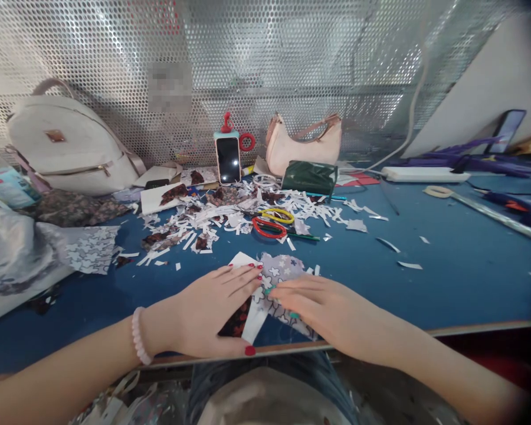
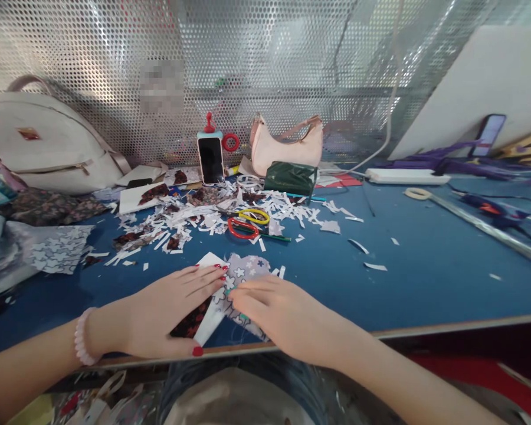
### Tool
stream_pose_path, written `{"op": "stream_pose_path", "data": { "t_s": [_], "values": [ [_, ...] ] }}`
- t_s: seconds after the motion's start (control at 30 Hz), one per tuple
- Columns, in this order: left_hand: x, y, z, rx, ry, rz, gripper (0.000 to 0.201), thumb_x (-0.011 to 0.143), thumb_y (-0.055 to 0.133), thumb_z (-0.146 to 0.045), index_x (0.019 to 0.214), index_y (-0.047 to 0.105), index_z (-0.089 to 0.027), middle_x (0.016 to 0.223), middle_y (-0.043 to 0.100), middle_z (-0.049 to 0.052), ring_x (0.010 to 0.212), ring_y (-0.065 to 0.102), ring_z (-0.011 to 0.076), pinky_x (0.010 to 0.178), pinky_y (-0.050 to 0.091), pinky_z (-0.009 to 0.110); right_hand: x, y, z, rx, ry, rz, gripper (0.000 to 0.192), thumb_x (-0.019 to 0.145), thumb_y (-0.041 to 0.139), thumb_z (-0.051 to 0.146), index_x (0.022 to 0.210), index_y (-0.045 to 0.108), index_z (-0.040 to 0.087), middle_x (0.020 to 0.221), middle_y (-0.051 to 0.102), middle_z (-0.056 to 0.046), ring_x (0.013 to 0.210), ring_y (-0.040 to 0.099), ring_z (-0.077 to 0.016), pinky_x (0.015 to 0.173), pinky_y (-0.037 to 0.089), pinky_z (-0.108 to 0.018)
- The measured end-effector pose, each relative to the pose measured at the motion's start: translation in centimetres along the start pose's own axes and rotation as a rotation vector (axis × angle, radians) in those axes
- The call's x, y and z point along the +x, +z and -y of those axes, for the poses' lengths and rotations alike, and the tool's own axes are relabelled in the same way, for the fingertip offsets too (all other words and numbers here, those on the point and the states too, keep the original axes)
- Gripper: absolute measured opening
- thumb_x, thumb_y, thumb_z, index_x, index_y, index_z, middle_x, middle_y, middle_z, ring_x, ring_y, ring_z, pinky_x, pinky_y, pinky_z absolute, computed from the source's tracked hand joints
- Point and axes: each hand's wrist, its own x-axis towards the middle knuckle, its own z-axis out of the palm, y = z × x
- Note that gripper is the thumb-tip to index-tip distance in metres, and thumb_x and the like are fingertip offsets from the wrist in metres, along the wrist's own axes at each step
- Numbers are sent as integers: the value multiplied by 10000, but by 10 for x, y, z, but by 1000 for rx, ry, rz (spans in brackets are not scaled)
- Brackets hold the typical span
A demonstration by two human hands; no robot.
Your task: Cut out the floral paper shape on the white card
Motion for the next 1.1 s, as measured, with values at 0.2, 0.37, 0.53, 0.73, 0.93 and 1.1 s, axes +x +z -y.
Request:
{"op": "stream_pose_path", "data": {
  "t_s": [0.2,0.37,0.53,0.73,0.93,1.1],
  "values": [
    [1,-6,4,-32,11,-14,711,811,455,-539,1326,351,-59,1408,308,188,1301,284,300,1057,233,469,1,-9,-2,-56,12,0,272,878,365,130,1004,604,154,966,659,-112,938,585,-204,803,455,-376],
    [12,-10,10,-79,22,-199,302,901,392,-299,1097,562,-146,1223,546,110,1113,506,187,944,409,326,12,-11,-21,8,217,-9,227,858,394,149,991,578,167,993,632,-104,948,567,-215,808,447,-395],
    [16,-5,6,83,247,-230,286,912,369,-222,945,637,-130,988,657,84,958,572,202,830,474,324,42,-5,-50,184,390,109,300,794,541,249,1076,523,151,1077,557,-115,988,530,-216,838,440,-371],
    [2,-5,3,158,294,-224,347,900,396,-299,1047,603,-63,1058,646,135,1021,570,242,849,492,346,61,-2,-52,331,410,211,67,781,500,124,723,506,157,842,525,-49,776,501,-149,715,415,-282],
    [-3,-5,4,158,326,-209,482,871,431,-425,1093,577,-23,1074,638,167,1074,551,269,871,495,357,55,-2,-47,438,550,119,42,854,400,205,865,435,185,690,524,11,585,456,-121,540,338,-240],
    [-3,-4,1,213,362,-245,437,884,432,-391,1046,607,-25,1038,662,143,1033,583,236,919,472,316,56,-3,-47,405,468,235,72,760,537,194,704,500,170,617,515,22,577,448,-111,526,299,-224]
  ]
}}
